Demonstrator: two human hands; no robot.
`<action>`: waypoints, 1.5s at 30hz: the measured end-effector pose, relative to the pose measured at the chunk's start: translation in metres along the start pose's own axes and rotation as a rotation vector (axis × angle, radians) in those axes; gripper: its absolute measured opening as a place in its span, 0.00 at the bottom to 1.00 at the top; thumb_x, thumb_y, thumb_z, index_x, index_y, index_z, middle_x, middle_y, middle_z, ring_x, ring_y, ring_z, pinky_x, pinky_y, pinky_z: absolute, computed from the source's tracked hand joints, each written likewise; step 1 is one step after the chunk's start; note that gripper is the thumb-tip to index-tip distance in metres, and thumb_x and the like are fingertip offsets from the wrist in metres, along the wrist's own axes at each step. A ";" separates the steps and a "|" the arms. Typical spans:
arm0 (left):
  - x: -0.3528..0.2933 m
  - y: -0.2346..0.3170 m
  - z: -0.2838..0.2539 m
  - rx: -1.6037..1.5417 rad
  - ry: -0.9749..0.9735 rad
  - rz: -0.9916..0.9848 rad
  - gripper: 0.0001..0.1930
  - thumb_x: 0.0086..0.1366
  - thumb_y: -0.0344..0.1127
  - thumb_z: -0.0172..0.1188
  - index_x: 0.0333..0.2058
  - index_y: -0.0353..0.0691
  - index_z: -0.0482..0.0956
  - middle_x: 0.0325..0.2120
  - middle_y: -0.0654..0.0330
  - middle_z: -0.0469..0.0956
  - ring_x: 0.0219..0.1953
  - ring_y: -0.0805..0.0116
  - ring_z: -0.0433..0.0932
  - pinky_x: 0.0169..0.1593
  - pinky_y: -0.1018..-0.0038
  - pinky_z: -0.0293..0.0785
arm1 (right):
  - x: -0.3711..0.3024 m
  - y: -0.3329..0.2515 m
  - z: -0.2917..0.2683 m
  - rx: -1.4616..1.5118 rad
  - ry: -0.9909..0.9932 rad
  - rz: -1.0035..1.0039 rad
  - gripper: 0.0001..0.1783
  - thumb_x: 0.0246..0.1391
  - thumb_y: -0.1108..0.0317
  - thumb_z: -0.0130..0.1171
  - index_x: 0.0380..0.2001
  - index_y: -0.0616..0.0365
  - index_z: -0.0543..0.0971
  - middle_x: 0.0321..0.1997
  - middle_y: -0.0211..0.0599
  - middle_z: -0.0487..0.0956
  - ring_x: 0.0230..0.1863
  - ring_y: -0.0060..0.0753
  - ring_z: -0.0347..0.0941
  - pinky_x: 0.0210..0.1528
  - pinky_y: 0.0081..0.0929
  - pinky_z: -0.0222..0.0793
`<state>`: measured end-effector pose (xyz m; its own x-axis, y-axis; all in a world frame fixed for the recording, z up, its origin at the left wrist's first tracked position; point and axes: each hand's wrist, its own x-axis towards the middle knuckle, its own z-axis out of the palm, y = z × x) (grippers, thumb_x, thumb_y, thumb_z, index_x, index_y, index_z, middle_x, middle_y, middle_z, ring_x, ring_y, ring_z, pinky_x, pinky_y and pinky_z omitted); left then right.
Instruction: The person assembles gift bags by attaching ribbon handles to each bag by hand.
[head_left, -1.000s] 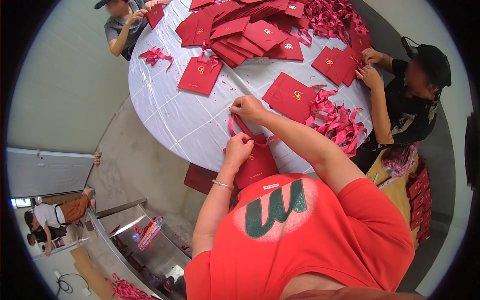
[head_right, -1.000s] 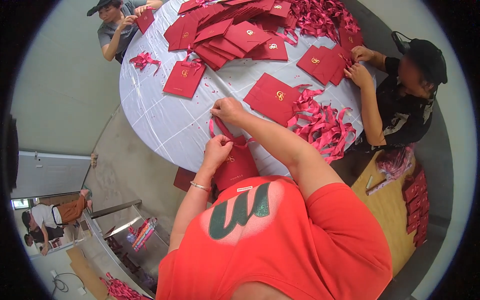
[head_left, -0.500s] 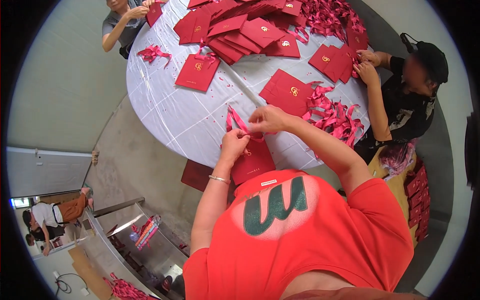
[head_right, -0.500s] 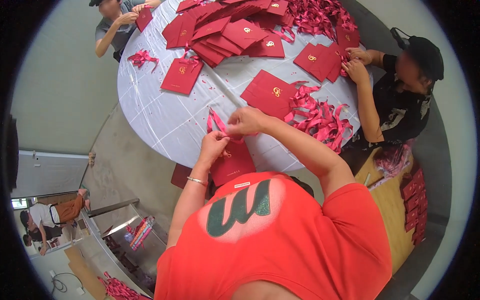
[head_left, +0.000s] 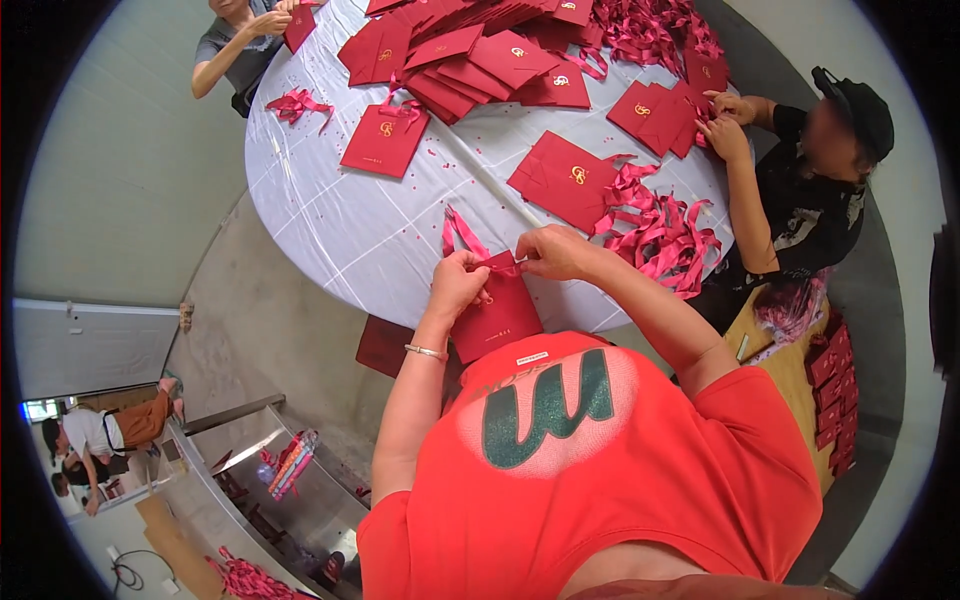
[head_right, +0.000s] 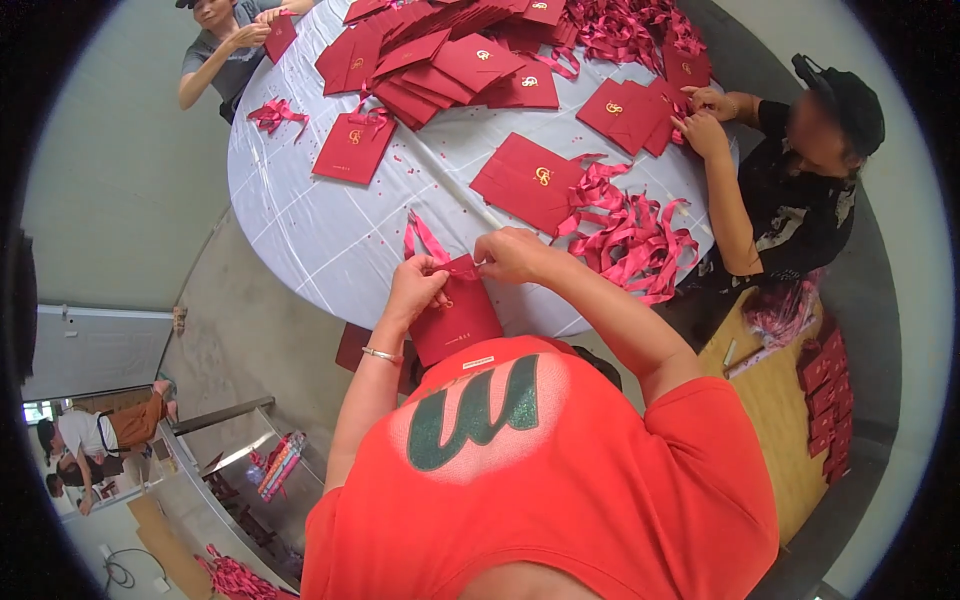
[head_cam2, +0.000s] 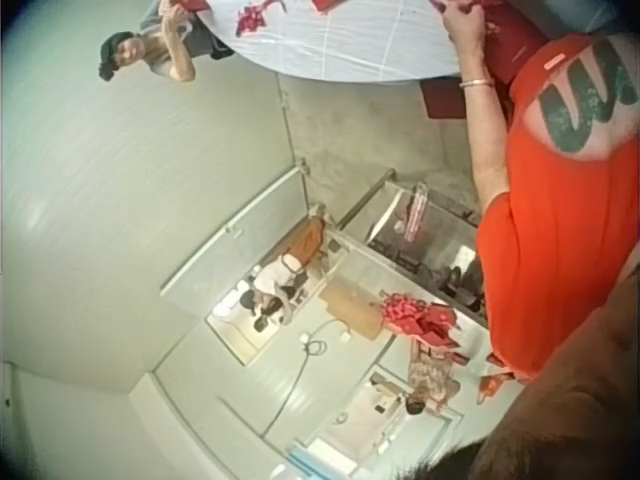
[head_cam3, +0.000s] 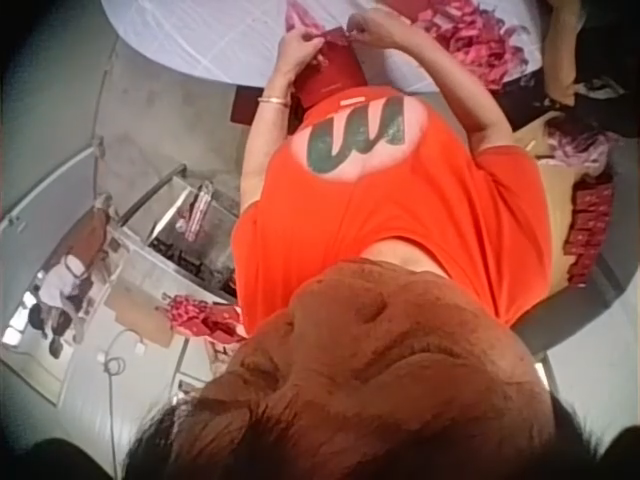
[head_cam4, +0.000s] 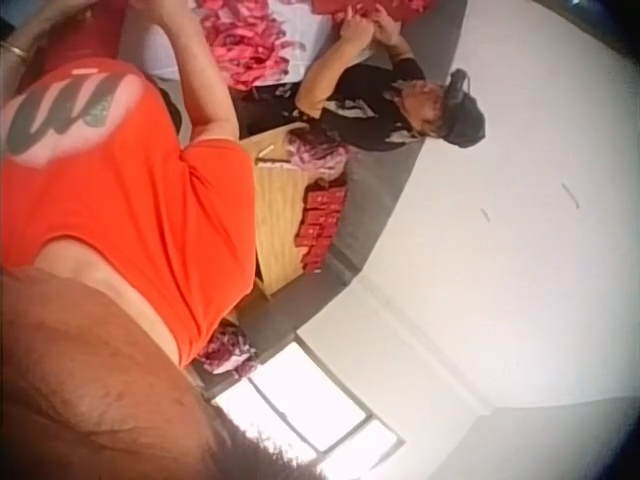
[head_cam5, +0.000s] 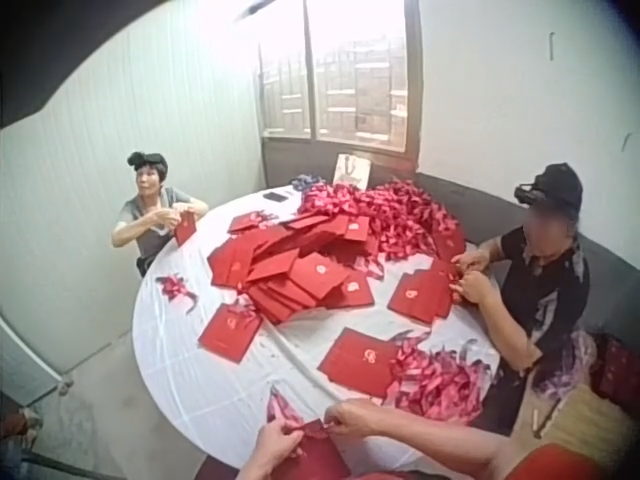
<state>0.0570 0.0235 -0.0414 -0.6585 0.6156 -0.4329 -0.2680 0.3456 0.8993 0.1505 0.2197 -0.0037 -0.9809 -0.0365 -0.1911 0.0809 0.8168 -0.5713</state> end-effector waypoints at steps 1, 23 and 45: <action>0.000 0.000 0.001 0.002 0.008 -0.005 0.06 0.57 0.25 0.55 0.33 0.30 0.74 0.19 0.57 0.77 0.14 0.71 0.77 0.15 0.77 0.71 | -0.002 -0.002 -0.001 -0.002 -0.001 -0.002 0.13 0.45 0.63 0.65 0.34 0.56 0.79 0.24 0.39 0.78 0.27 0.37 0.76 0.30 0.34 0.70; 0.009 -0.004 0.007 0.233 0.183 0.053 0.07 0.53 0.27 0.56 0.30 0.29 0.76 0.16 0.54 0.78 0.13 0.67 0.77 0.15 0.73 0.72 | -0.027 -0.040 -0.026 1.168 -0.207 -0.072 0.10 0.54 0.77 0.58 0.41 0.62 0.80 0.32 0.26 0.78 0.32 0.14 0.71 0.36 0.16 0.69; -0.032 -0.011 -0.008 0.757 0.405 0.634 0.11 0.55 0.27 0.56 0.39 0.40 0.76 0.37 0.55 0.76 0.37 0.51 0.77 0.39 0.63 0.76 | -0.014 -0.027 -0.009 1.272 0.096 -0.071 0.19 0.49 0.86 0.56 0.45 0.63 0.79 0.41 0.37 0.80 0.41 0.24 0.77 0.42 0.22 0.75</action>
<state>0.0754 -0.0052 -0.0369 -0.7464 0.6044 0.2787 0.6204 0.4804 0.6199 0.1603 0.2033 0.0213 -0.9944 0.0280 -0.1014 0.0877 -0.3120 -0.9460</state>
